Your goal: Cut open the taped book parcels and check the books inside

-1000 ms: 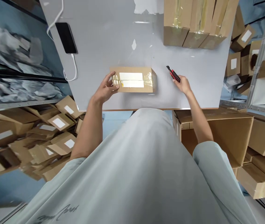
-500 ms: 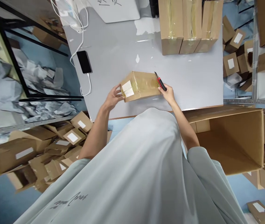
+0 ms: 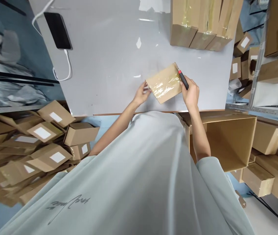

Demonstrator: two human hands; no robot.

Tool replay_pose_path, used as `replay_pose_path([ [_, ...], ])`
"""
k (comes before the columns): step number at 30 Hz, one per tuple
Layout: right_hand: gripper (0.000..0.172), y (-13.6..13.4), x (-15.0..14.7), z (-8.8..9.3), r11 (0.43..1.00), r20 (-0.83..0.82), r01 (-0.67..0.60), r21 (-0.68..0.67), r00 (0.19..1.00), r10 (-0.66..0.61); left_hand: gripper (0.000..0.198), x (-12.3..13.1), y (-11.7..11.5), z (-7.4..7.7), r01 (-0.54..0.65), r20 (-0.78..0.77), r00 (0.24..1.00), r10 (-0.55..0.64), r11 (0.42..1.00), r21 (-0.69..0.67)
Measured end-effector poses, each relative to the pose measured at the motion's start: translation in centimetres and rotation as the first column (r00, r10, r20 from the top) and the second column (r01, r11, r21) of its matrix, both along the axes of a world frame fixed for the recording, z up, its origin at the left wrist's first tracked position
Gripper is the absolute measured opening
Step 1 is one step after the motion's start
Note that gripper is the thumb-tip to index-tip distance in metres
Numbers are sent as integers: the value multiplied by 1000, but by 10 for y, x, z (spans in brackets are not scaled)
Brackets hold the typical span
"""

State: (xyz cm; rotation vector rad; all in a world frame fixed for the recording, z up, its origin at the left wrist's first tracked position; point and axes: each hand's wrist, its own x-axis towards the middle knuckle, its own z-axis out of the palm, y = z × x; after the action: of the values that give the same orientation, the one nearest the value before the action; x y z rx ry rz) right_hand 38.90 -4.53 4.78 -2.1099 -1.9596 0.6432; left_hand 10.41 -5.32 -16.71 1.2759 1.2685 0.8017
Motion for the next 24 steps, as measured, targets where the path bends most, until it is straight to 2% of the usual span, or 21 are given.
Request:
replay_pose_path([
  [2, 66, 6, -2, -6, 999, 17, -25, 23, 1000, 25, 87, -9, 4, 28, -120, -51, 991, 123, 992, 45],
  [5, 70, 13, 0, -12, 996, 64, -81, 40, 995, 78, 75, -13, 15, 69, -133, -82, 986, 143, 984, 120],
  [7, 70, 14, 2, -15, 995, 84, -96, 40, 992, 92, 72, -10, 23, 85, -122, -82, 987, 135, 982, 146],
  [9, 70, 14, 3, -16, 995, 87, -87, 39, 993, 84, 68, -7, 30, 88, -110, -55, 991, 119, 982, 154],
  [15, 70, 14, -1, -15, 994, 119, -89, 69, 990, 80, 59, -17, 33, 82, -82, 17, 997, 80, 985, 152],
  [18, 70, 2, -11, 2, 997, 134, -22, 74, 991, 12, 59, -20, 31, 85, -86, 18, 996, 85, 985, 146],
  [20, 70, -11, -21, 20, 999, 77, 4, 45, 997, -7, 55, -20, 31, 88, -89, 29, 996, 86, 986, 138],
  [22, 71, -27, -33, 35, 997, -22, -54, -57, 998, 52, 48, -20, 33, 93, -98, 46, 995, 93, 988, 120],
  [24, 70, -39, -46, 44, 971, -110, -156, -183, 984, 137, 42, -19, 35, 100, -123, 61, 991, 118, 989, 83],
])
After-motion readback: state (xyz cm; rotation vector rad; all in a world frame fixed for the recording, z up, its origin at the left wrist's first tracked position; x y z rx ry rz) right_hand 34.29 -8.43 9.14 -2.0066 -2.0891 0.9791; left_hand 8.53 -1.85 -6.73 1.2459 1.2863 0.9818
